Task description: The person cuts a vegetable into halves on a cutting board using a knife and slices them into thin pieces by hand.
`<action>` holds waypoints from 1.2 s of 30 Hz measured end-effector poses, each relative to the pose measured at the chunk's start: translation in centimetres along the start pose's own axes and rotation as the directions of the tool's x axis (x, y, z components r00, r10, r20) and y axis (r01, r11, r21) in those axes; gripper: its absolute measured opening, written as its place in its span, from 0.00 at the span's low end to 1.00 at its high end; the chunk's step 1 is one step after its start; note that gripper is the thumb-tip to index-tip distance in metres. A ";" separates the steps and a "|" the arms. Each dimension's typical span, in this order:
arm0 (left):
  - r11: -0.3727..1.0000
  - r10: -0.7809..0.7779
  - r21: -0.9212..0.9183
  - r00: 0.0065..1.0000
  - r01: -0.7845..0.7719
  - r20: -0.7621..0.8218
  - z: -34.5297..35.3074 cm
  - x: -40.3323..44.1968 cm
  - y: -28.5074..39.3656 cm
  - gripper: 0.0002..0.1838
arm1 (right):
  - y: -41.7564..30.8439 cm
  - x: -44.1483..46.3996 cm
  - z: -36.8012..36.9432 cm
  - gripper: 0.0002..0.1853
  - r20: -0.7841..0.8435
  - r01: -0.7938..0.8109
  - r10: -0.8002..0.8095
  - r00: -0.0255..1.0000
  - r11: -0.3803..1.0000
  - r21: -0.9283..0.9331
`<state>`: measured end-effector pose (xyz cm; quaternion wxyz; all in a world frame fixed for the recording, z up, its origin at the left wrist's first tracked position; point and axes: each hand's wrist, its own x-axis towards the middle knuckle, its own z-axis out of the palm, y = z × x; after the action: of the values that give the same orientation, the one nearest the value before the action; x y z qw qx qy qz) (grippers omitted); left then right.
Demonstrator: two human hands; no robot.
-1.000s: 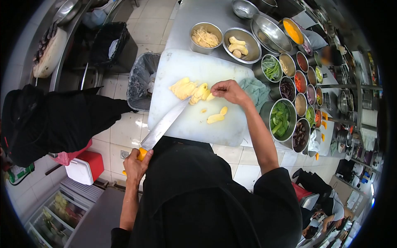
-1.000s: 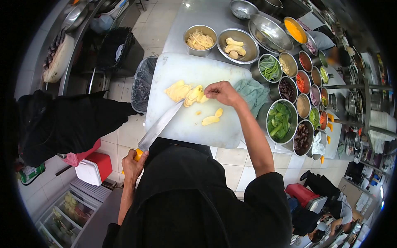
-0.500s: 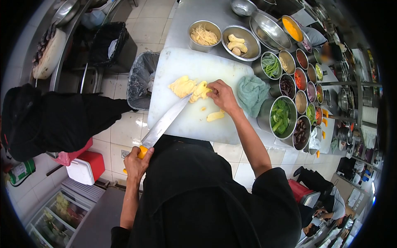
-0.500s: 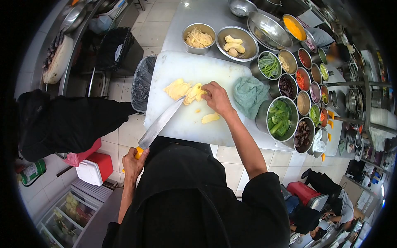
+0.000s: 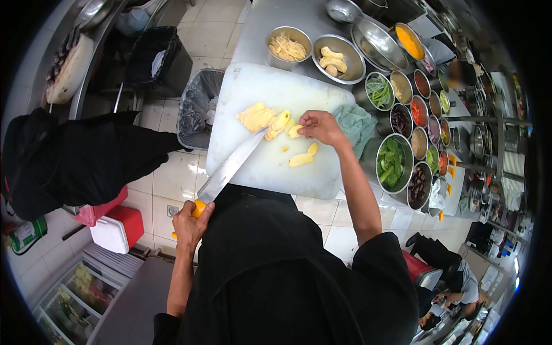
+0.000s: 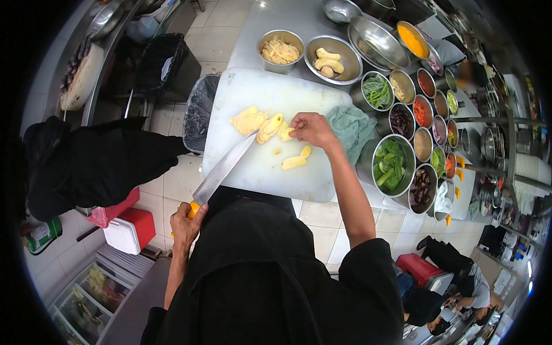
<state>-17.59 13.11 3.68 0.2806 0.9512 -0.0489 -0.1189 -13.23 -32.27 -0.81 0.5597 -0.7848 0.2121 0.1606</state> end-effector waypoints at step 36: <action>0.999 -0.050 -0.001 0.998 0.050 -0.047 -0.1 -0.7 0.2 0.30 | -2.6 1.0 3.4 0.18 -0.106 0.209 -0.255 0.961 0.921 -0.329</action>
<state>-18.25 13.08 4.04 0.2787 0.9546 -0.0184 -0.1034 -11.10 -28.43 -0.29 0.4253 -0.8932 0.1296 0.0667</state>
